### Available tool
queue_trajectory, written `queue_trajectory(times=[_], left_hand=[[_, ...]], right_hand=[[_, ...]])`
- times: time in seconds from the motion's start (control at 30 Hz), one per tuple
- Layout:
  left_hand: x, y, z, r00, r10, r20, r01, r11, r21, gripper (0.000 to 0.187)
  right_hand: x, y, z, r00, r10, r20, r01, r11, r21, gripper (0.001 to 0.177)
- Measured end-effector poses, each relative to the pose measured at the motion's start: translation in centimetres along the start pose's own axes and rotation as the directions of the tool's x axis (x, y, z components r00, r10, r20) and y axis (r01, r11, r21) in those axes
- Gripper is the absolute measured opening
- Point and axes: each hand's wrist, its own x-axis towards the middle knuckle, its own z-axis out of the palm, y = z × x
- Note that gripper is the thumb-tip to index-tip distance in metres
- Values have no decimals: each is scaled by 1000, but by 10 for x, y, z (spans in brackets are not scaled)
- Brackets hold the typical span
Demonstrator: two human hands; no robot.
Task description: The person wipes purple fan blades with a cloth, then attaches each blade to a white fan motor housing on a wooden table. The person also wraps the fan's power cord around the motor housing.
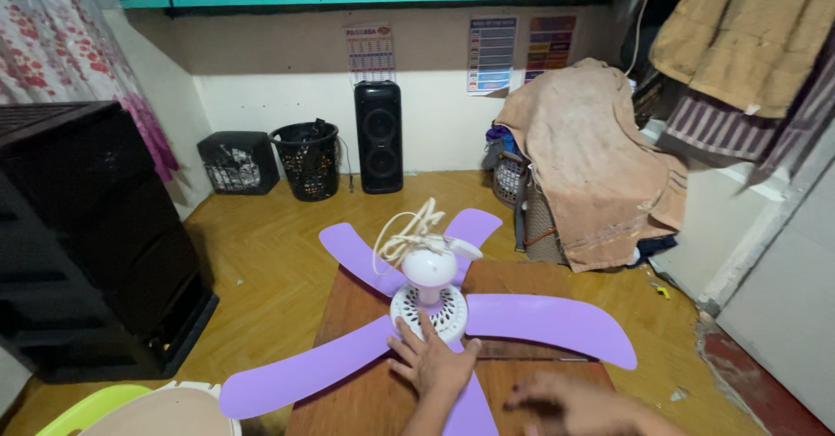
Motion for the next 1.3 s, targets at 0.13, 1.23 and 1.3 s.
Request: queue_trajectory(times=[0.13, 1.23, 1.3], left_hand=[[-24, 8, -1, 995, -46, 93, 43, 999, 32, 125], [63, -28, -27, 952, 230, -201, -230, 973, 23, 113], [81, -23, -29, 959, 242, -150, -238, 970, 42, 113]], right_hand=[[-11, 42, 67, 945, 183, 273, 15, 807, -591, 55], [100, -60, -13, 391, 485, -782, -182, 874, 451, 70], [118, -55, -10, 407, 347, -845, -164, 938, 306, 69]])
